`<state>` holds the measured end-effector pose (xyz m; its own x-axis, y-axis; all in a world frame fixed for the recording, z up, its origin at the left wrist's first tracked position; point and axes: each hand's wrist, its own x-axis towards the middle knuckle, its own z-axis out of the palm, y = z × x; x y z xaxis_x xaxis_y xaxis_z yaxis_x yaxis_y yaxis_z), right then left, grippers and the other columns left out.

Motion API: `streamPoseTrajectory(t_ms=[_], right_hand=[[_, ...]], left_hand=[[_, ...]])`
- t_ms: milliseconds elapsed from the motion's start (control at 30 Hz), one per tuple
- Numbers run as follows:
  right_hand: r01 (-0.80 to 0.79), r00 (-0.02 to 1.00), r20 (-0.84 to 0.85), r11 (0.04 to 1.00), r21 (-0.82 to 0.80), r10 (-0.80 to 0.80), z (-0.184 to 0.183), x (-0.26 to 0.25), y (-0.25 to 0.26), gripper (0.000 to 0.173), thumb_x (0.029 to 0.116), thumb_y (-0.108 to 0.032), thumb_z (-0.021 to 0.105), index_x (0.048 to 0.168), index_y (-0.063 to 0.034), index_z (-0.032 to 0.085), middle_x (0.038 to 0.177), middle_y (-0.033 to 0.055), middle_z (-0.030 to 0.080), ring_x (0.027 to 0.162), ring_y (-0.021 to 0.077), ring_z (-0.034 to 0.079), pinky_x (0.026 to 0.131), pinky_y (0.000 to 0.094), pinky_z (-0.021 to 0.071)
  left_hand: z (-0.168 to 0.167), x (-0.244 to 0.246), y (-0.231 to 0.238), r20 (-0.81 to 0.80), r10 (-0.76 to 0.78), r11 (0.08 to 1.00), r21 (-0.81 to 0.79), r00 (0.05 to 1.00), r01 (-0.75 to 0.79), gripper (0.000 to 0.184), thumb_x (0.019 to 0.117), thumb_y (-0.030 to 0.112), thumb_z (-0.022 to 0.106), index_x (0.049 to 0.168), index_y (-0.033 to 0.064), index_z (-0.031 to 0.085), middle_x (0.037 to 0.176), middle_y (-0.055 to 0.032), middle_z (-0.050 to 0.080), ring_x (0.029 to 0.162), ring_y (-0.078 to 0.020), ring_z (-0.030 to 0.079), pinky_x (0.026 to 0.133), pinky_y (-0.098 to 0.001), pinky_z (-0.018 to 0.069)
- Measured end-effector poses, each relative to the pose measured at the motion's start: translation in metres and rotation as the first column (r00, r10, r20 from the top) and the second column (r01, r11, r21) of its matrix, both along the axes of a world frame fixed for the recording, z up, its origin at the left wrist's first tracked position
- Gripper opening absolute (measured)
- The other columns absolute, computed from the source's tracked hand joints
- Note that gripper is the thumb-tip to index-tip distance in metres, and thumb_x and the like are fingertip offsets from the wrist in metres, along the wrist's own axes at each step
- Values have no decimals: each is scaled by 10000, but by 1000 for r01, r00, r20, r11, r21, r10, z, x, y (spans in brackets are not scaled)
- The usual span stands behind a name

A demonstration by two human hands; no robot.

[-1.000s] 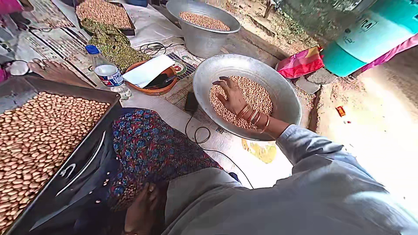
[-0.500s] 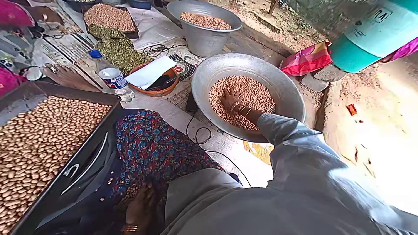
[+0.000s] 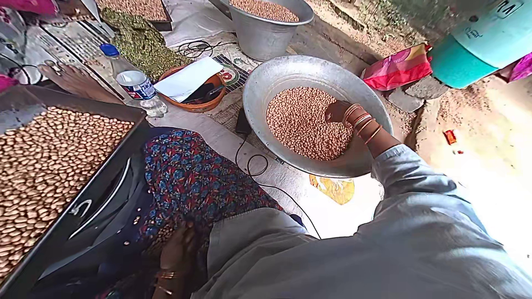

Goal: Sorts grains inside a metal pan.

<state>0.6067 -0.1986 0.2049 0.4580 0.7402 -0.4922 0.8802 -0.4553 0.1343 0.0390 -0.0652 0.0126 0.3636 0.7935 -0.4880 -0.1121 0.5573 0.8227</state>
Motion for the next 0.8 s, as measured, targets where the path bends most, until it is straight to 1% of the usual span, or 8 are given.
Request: streamPoseTrajectory(t_ms=[67, 133, 267, 400, 500, 633, 733, 800], right_hand=[[26, 999, -36, 970, 241, -18, -7, 13, 12, 177, 979, -147, 667, 1046, -21, 772, 1019, 241, 731, 1006, 444, 685, 915, 657, 481], [84, 996, -59, 944, 320, -68, -17, 14, 25, 171, 958, -173, 700, 1041, -49, 785, 1010, 224, 741, 1000, 437, 690, 904, 661, 487], [159, 987, -68, 928, 338, -144, -40, 8, 40, 204, 924, -235, 740, 1021, -60, 778, 998, 228, 732, 985, 457, 684, 839, 689, 491], [126, 991, -93, 932, 339, -100, -53, 10, 35, 239, 928, -261, 746, 1029, -45, 767, 1000, 225, 733, 982, 453, 689, 842, 692, 497], [52, 975, -221, 953, 299, 16, -46, 3, 32, 184, 929, -217, 755, 975, -40, 776, 915, 177, 735, 884, 366, 694, 834, 621, 505], [-51, 924, -361, 976, 212, 127, -37, -14, 35, 137, 938, -160, 750, 1025, -67, 802, 944, 127, 758, 900, 281, 702, 893, 539, 511], [-156, 917, -328, 961, 227, 226, -41, -14, 38, 127, 935, -158, 745, 1014, -81, 808, 942, 138, 757, 910, 318, 706, 892, 573, 506], [-159, 935, -277, 960, 228, 221, -43, -16, 39, 127, 935, -173, 741, 1026, -121, 814, 958, 141, 760, 938, 360, 707, 889, 633, 501]], left_hand=[[-2, -2, 1, 17, 4, 1000, -15, 1000, -4, 454, 1135, 227, 240, 853, 153, 588, 500, 135, 445, 370, 58, 346, 361, -96, 279], [-5, -4, 2, 68, -1, 999, -35, 998, 4, 473, 1131, 225, 204, 838, 163, 570, 497, 140, 419, 375, 61, 331, 368, -97, 265], [-8, -8, 3, 112, 31, 998, -63, 993, -24, 475, 1130, 219, 209, 846, 146, 583, 509, 130, 442, 379, 61, 344, 371, -91, 276], [-12, -9, 4, 101, 38, 997, -69, 994, -31, 477, 1132, 227, 221, 844, 145, 593, 494, 132, 440, 372, 56, 343, 369, -99, 278], [-11, -4, 6, 76, 15, 999, -47, 997, -12, 487, 1136, 242, 216, 837, 160, 592, 484, 140, 427, 361, 60, 328, 360, -96, 265], [-12, -4, 7, 95, 9, 999, -41, 995, -6, 491, 1133, 242, 210, 832, 164, 590, 482, 144, 420, 360, 66, 327, 356, -93, 261], [-9, -2, 6, 63, 27, 999, -45, 998, -24, 480, 1136, 242, 219, 827, 163, 578, 478, 145, 401, 353, 63, 303, 353, -96, 248], [-8, -2, 4, 58, 37, 999, -38, 998, -35, 473, 1134, 234, 229, 829, 160, 584, 473, 145, 400, 351, 61, 307, 353, -97, 253]])
